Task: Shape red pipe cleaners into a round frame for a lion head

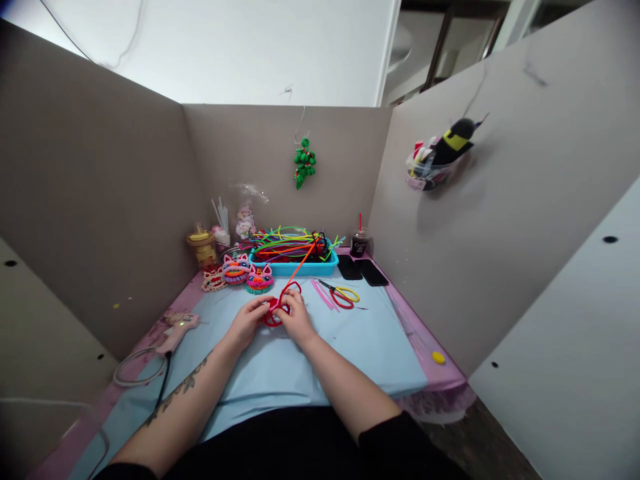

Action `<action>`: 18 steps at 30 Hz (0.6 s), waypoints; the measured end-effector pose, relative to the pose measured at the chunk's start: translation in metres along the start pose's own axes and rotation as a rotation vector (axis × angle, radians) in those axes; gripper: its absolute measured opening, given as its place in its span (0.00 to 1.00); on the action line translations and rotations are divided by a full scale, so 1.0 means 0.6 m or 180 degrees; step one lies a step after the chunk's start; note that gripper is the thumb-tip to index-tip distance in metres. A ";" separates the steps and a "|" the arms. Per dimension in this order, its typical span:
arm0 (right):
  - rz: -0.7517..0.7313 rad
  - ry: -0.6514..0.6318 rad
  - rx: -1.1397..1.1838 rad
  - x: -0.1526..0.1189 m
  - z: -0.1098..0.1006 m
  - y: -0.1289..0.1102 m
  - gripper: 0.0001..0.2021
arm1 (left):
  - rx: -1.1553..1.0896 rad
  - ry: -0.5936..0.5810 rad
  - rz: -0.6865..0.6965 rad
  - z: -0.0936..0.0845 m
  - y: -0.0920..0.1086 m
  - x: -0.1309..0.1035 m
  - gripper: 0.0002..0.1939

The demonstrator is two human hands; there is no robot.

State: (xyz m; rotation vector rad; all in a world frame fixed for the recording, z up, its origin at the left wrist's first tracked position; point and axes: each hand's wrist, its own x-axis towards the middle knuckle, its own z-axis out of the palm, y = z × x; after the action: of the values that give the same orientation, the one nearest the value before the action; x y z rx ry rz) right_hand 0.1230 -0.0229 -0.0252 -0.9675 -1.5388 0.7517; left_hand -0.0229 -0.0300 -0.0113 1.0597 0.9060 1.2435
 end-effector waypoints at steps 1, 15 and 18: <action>-0.0020 0.0025 -0.0008 -0.001 0.000 -0.001 0.05 | 0.0024 -0.0005 0.0018 0.001 0.000 -0.001 0.19; 0.0398 0.0288 0.0397 0.005 -0.004 0.013 0.12 | 0.0459 0.0223 0.0491 0.002 0.010 -0.003 0.19; 0.0305 0.0670 0.0095 0.010 -0.020 -0.018 0.11 | 0.0477 0.0383 0.0568 -0.003 0.007 0.001 0.22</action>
State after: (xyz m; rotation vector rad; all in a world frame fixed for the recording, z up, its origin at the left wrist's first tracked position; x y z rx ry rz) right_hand 0.1323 -0.0231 -0.0109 -1.0691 -1.3030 0.7141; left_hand -0.0255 -0.0291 -0.0075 1.2155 1.0270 1.4165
